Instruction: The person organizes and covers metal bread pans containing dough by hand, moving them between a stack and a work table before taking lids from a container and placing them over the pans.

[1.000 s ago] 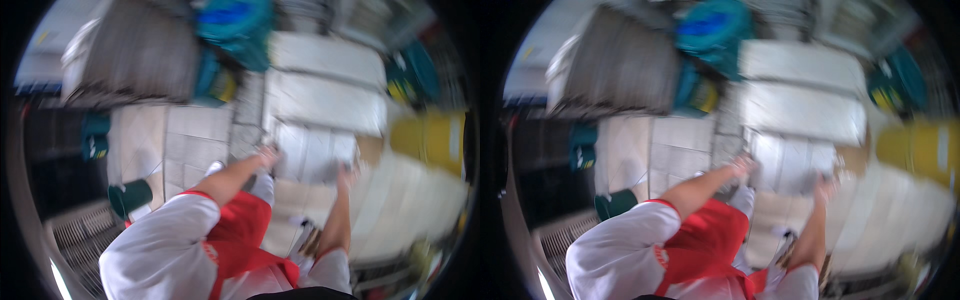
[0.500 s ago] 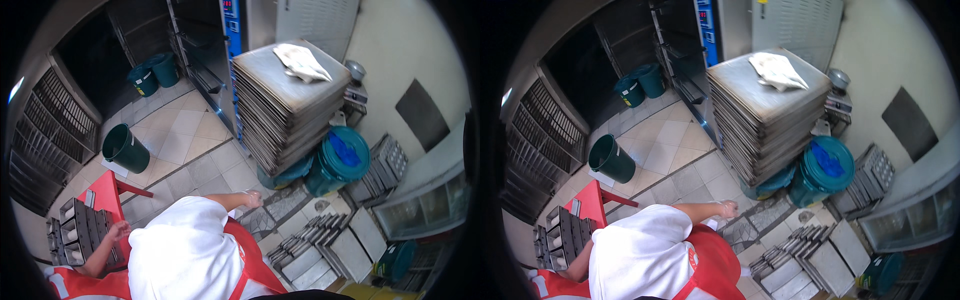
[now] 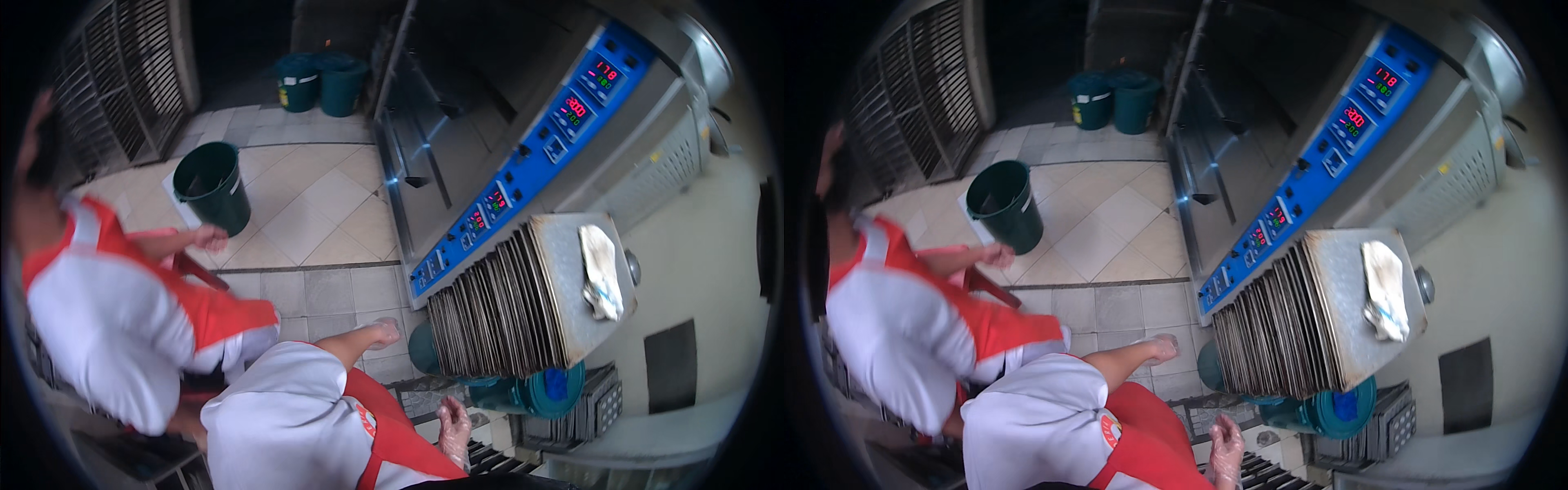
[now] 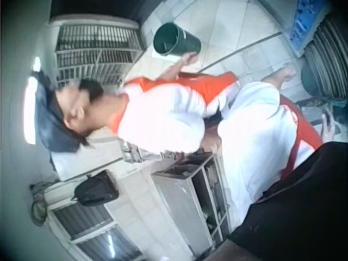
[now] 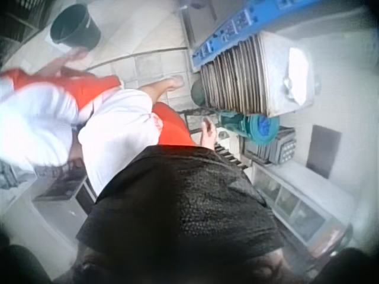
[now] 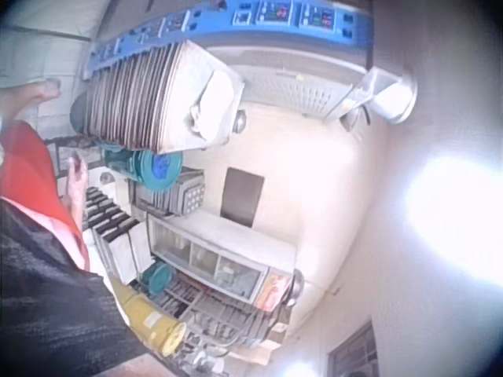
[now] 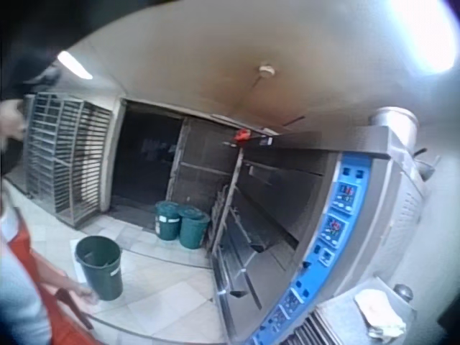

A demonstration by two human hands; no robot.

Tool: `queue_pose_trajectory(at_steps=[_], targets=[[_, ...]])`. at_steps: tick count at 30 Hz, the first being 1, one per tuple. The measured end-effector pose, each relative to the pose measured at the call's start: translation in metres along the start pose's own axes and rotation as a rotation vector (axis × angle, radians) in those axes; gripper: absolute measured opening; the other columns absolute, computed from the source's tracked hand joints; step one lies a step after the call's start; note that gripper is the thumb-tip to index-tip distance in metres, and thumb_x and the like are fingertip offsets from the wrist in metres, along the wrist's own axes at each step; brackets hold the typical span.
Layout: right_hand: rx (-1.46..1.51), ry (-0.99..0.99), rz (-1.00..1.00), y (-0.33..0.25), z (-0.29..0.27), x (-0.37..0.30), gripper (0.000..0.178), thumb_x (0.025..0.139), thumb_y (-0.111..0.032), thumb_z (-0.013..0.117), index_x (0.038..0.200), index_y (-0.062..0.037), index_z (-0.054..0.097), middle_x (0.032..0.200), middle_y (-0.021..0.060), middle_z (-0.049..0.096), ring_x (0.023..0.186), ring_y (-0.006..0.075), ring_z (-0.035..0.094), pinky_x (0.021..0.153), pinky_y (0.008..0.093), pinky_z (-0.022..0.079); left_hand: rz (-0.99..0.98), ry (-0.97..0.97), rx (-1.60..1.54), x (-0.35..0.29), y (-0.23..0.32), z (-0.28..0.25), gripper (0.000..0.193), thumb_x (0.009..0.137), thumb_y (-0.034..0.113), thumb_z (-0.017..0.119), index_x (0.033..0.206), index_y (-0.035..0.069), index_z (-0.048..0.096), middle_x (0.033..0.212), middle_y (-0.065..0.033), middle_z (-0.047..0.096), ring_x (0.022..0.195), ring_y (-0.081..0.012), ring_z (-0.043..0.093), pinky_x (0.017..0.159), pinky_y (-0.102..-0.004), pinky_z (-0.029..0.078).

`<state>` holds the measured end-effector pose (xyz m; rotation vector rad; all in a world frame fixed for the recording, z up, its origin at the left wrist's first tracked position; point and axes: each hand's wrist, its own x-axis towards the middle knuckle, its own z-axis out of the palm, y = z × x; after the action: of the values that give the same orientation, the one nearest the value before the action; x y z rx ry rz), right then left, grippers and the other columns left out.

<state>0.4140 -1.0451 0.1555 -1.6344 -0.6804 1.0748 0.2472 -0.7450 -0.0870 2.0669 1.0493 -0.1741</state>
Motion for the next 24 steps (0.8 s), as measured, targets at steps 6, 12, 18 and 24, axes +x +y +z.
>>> queue_pose_trajectory(at_steps=[6, 12, 18, 24], targets=[[-0.169, -0.349, 0.107, -0.023, 0.066, 0.103, 0.041, 0.095, -0.012, 0.07, 0.131, 0.0049, 0.058, 0.121, 0.0141, 0.067, 0.109, 0.0199, 0.063, 0.096, 0.0325, 0.051, 0.061, 0.278, -0.239, -0.078, -0.002, -0.049, 0.043, 0.095, 0.038, 0.051, 0.101, 0.002, 0.073, 0.107, -0.0226, 0.07, 0.097, -0.0426, 0.066, 0.086, -0.0487, 0.052], [-0.061, -0.424, 0.138, -0.024, 0.144, 0.189, 0.031, 0.095, -0.018, 0.071, 0.12, -0.0009, 0.065, 0.108, 0.0061, 0.069, 0.093, 0.0155, 0.065, 0.082, 0.0292, 0.052, -0.49, 0.518, -0.719, -0.258, -0.027, -0.116, 0.043, 0.094, 0.039, 0.06, 0.109, 0.0, 0.071, 0.109, -0.0234, 0.07, 0.107, -0.0346, 0.065, 0.094, -0.0428, 0.05], [-0.265, -0.467, 0.111, -0.036, 0.239, 0.258, 0.026, 0.095, -0.019, 0.07, 0.118, -0.0057, 0.068, 0.099, 0.0018, 0.068, 0.08, 0.0098, 0.062, 0.07, 0.0224, 0.051, -0.65, 1.094, -1.347, -0.357, -0.094, -0.075, 0.047, 0.096, 0.032, 0.067, 0.13, 0.0, 0.061, 0.129, -0.0149, 0.062, 0.124, -0.0251, 0.055, 0.107, -0.039, 0.04], [-0.635, -0.73, -0.21, -0.042, 0.371, 0.269, 0.034, 0.095, -0.016, 0.067, 0.124, 0.0007, 0.065, 0.106, 0.0077, 0.068, 0.092, 0.0166, 0.065, 0.086, 0.0308, 0.052, -0.727, 1.435, -1.457, -0.421, -0.185, -0.055, 0.049, 0.094, 0.033, 0.069, 0.129, -0.001, 0.059, 0.123, -0.0119, 0.062, 0.117, -0.0213, 0.056, 0.101, -0.0347, 0.043]])
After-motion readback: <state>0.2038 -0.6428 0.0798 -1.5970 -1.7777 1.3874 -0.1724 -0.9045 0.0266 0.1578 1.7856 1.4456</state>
